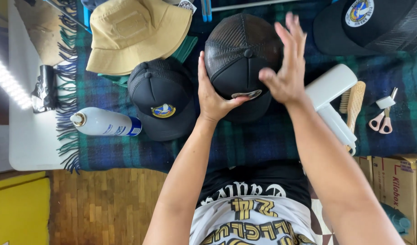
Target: Cleaning and shaping baseball caps using a brush, a hair dryer, and a wooden mold.
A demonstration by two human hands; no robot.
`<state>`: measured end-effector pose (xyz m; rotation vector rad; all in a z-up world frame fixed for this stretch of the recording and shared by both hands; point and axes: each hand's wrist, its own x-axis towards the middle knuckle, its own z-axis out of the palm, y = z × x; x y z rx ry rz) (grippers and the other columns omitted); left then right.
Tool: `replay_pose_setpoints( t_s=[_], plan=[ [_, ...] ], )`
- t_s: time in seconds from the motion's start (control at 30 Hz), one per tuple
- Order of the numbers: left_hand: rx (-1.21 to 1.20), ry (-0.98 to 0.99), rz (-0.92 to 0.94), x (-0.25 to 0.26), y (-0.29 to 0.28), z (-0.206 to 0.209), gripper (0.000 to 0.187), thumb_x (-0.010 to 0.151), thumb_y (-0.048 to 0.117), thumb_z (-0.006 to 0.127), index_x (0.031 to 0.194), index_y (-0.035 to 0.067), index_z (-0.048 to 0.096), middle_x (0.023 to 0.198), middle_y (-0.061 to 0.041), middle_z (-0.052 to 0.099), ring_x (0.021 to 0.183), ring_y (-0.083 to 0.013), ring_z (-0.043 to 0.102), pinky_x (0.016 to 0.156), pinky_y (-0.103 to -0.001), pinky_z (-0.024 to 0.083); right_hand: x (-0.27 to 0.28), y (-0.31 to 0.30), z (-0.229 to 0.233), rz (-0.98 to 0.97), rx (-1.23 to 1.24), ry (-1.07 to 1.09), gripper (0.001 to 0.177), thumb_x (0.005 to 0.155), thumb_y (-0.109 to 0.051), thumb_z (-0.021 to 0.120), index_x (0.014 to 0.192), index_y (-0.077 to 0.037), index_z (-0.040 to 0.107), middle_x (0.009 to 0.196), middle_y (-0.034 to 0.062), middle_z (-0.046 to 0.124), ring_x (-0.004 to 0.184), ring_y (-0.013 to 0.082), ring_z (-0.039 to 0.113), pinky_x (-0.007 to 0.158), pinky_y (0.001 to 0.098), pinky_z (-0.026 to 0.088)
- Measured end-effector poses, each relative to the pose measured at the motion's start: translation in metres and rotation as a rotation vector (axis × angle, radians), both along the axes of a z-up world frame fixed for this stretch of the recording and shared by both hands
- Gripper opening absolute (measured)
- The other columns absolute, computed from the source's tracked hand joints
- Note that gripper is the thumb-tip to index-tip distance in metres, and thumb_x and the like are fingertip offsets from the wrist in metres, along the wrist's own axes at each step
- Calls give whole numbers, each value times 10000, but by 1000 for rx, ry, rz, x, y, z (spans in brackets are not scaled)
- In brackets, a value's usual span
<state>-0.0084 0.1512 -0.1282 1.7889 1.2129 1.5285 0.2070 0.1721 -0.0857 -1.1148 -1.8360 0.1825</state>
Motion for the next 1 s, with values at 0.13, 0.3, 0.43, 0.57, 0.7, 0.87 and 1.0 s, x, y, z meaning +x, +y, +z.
replay_pose_setpoints(
  t_s=[0.13, 0.3, 0.43, 0.57, 0.7, 0.87, 1.0],
  plan=[
    [-92, 1, -1, -1, -17, -16, 1408, 656, 537, 925, 1624, 15, 45, 1715, -206, 150, 1621, -367, 201, 1348, -480, 239, -27, 44, 84, 191, -81, -281, 849, 1066, -672, 331, 1508, 14, 563, 1591, 214, 420, 1480, 416, 354, 1144, 678, 222],
    [-431, -319, 231, 7, -49, -56, 735, 937, 414, 689, 1521, 50, 431, 1016, -9, 580, 975, -118, 569, 933, -286, 484, -66, 78, 114, 49, -769, -694, 836, 859, -752, 591, 1582, -366, 425, 1539, 160, 428, 1348, 453, 432, 1035, 602, 381],
    [-531, -493, 198, 12, -56, -55, 573, 950, 305, 671, 1403, 2, 495, 1334, -131, 649, 1268, -234, 625, 1071, -317, 533, -62, 90, 94, 28, -658, -697, 849, 850, -801, 607, 1554, -340, 497, 1478, 172, 503, 1265, 471, 500, 956, 593, 438],
    [-557, -473, 123, 8, -56, -54, 567, 920, 339, 705, 1345, 27, 496, 1261, -102, 686, 1188, -205, 667, 1021, -301, 562, -68, 104, 89, 8, -673, -737, 787, 863, -863, 539, 1465, -360, 599, 1352, 160, 628, 1166, 475, 586, 855, 587, 494],
    [-567, -421, 109, 7, -55, -62, 631, 903, 405, 703, 1355, 24, 486, 1252, -91, 698, 1183, -192, 671, 1015, -292, 555, -67, 114, 84, 11, -683, -750, 827, 809, -926, 532, 1380, -347, 676, 1269, 125, 706, 1140, 437, 621, 841, 544, 503],
    [-520, -472, 33, 2, -58, -67, 497, 964, 364, 660, 1320, 44, 524, 985, -10, 675, 868, -102, 616, 790, -245, 521, -57, 116, 67, -32, -610, -600, 829, 839, -897, 605, 1314, -228, 725, 1277, 155, 694, 1129, 442, 617, 798, 541, 509],
    [-545, -471, 65, 2, -58, -73, 389, 1021, 357, 556, 1288, 75, 564, 729, 52, 584, 543, -52, 556, 420, -209, 496, -30, 112, 34, 99, -68, -126, 311, 1083, -291, 837, 1099, -52, 639, 1012, 87, 713, 926, 239, 735, 798, 371, 591]
  ],
)
